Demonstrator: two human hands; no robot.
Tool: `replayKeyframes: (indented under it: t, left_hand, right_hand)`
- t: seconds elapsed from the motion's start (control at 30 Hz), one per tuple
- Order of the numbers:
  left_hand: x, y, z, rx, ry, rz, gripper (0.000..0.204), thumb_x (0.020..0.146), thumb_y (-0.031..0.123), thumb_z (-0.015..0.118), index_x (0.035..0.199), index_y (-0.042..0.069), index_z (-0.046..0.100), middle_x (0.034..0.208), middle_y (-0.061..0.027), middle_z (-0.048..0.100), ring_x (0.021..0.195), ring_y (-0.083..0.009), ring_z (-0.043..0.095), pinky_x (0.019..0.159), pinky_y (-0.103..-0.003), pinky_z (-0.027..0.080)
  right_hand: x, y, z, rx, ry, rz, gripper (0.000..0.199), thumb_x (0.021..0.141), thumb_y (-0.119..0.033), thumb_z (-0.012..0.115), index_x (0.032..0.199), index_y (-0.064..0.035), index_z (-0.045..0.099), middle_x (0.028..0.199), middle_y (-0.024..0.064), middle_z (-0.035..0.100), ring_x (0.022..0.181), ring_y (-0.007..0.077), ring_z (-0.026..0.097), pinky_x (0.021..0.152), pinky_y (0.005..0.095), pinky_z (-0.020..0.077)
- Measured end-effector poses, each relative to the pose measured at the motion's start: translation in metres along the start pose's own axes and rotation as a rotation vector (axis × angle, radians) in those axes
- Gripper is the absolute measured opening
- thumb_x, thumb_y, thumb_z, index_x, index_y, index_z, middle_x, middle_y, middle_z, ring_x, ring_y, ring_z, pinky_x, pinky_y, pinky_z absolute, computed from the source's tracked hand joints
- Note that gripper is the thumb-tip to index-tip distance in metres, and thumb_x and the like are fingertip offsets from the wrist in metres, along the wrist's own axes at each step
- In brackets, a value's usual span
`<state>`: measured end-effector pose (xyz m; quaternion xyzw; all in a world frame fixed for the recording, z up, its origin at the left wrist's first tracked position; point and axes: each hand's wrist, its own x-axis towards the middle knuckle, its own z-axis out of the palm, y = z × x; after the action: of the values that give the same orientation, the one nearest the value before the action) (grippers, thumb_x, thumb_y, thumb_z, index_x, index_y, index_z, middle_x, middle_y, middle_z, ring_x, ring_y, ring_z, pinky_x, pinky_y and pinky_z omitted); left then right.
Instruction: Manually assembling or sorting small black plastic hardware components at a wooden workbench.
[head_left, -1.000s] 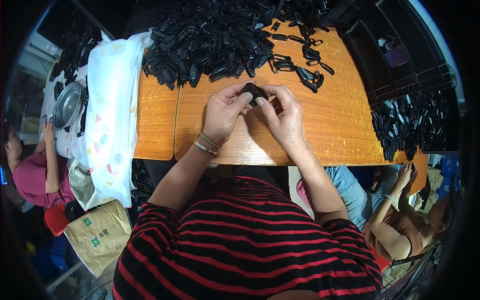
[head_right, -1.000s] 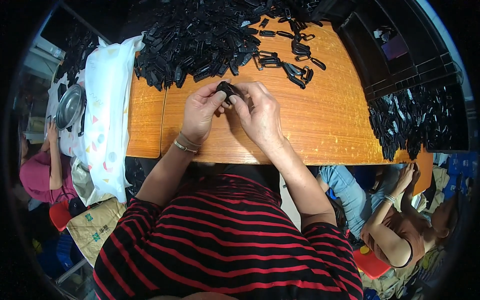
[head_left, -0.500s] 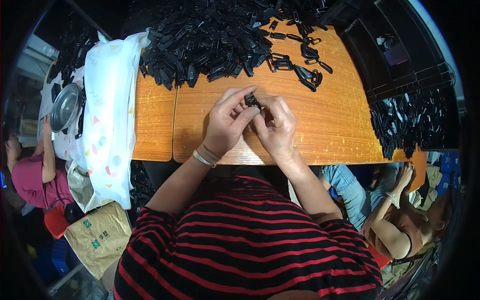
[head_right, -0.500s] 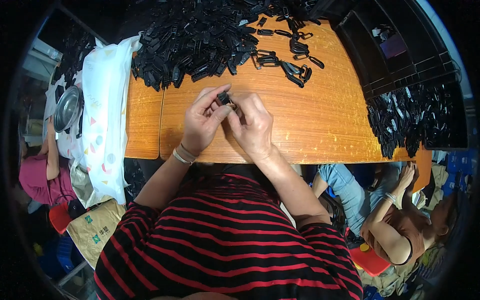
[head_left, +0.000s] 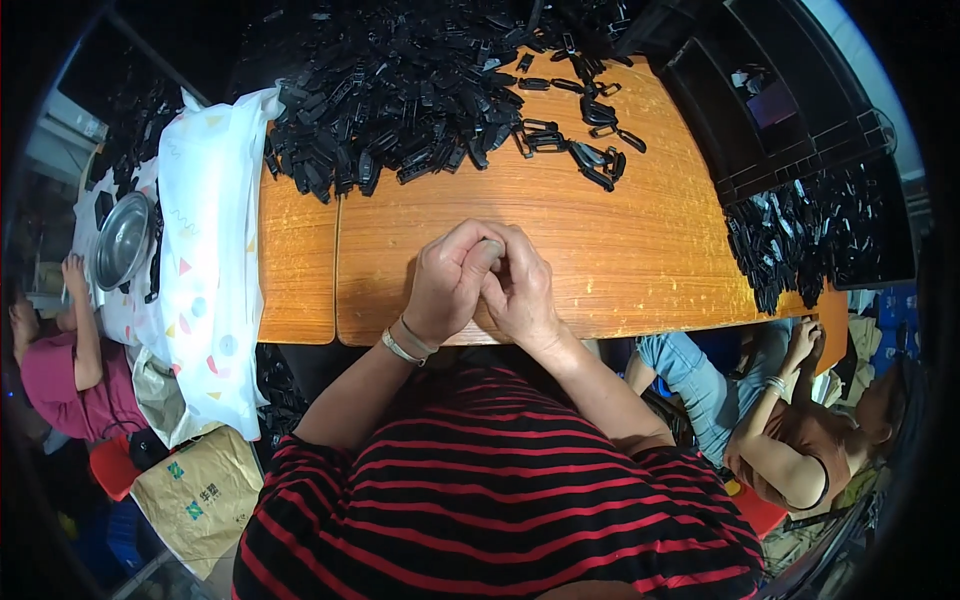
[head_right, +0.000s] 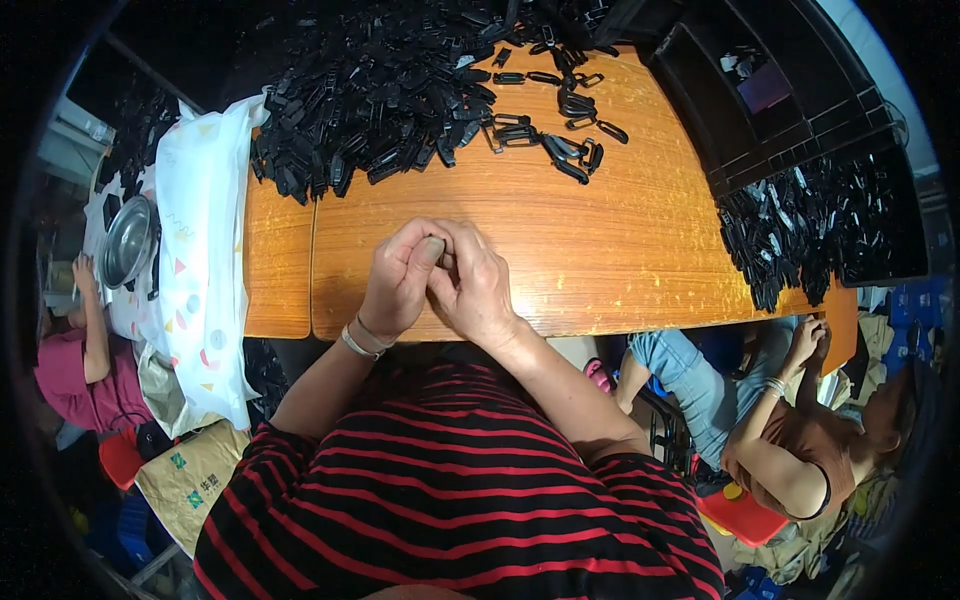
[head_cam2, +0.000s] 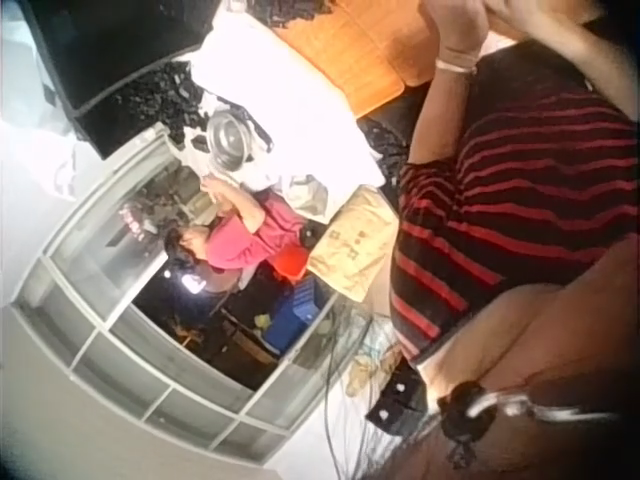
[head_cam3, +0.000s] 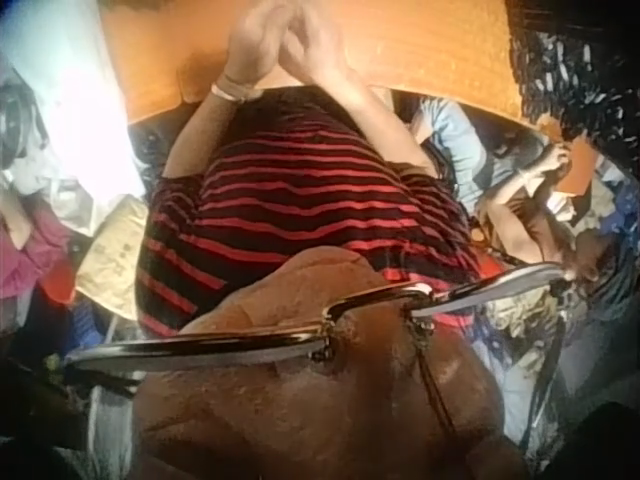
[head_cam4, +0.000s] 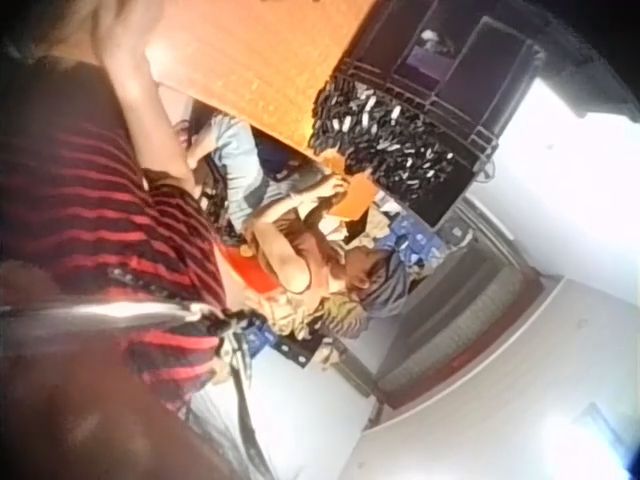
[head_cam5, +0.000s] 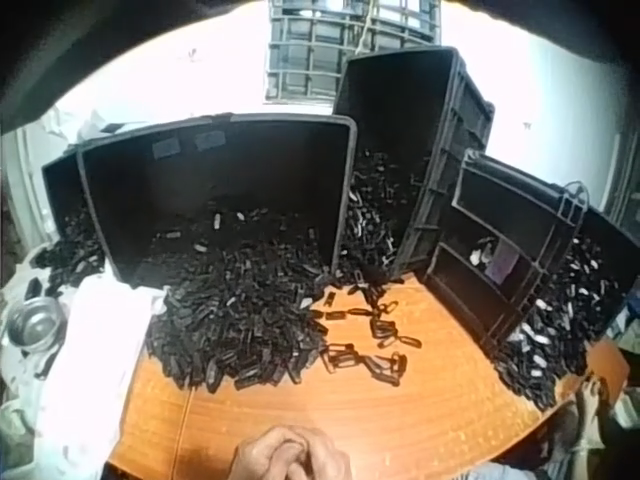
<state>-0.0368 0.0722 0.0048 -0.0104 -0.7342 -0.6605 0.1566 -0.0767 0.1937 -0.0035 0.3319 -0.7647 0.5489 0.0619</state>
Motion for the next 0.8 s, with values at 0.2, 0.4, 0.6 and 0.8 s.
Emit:
replayKeyframes:
  t: [0.2,0.4,0.6,0.8]
  left_hand:
    - [0.008,-0.032,-0.009,-0.312,-0.059,-0.16,0.025,0.1,0.021,0.05,0.09,0.001,0.061,0.073,-0.0034,0.064,0.064,-0.0117,0.059,0.061,-0.026,0.048]
    - [0.016,-0.029,-0.038,-0.404,0.068,-0.463,0.04,0.104,0.037,0.041,0.092,0.003,0.059,0.078,-0.0069,0.062,0.065,-0.0124,0.059,0.061,-0.023,0.048]
    - [0.017,-0.029,-0.038,-0.51,0.062,-0.461,0.038,0.104,0.035,0.041,0.095,0.003,0.058,0.075,-0.0053,0.06,0.062,-0.0112,0.057,0.055,-0.022,0.045]
    - [0.018,-0.029,-0.041,-0.175,0.047,-0.432,0.013,0.099,0.015,0.053,0.099,0.004,0.059,0.075,-0.0032,0.058,0.065,-0.0112,0.057,0.058,-0.023,0.045]
  right_hand:
    - [0.024,0.004,-0.016,-0.025,-0.353,0.307,0.032,0.077,-0.015,0.076,0.101,0.001,0.061,0.082,0.0159,0.062,0.074,0.0255,0.065,0.064,0.0356,0.0509]
    - [0.092,0.061,-0.056,-0.641,-0.217,-0.033,0.043,0.084,-0.02,0.072,0.121,-0.0011,0.06,0.109,0.0177,0.062,0.097,0.025,0.063,0.083,0.0384,0.0522]
    - [0.12,0.09,-0.045,-0.846,-0.318,0.017,0.037,0.086,-0.011,0.066,0.121,-0.0013,0.061,0.12,0.0171,0.059,0.11,0.0344,0.057,0.095,0.0404,0.0456]
    - [0.073,0.061,-0.034,-0.608,-0.296,-0.227,0.03,0.081,0.0,0.067,0.111,-0.0021,0.065,0.115,0.0156,0.061,0.102,0.0332,0.061,0.085,0.0392,0.0514]
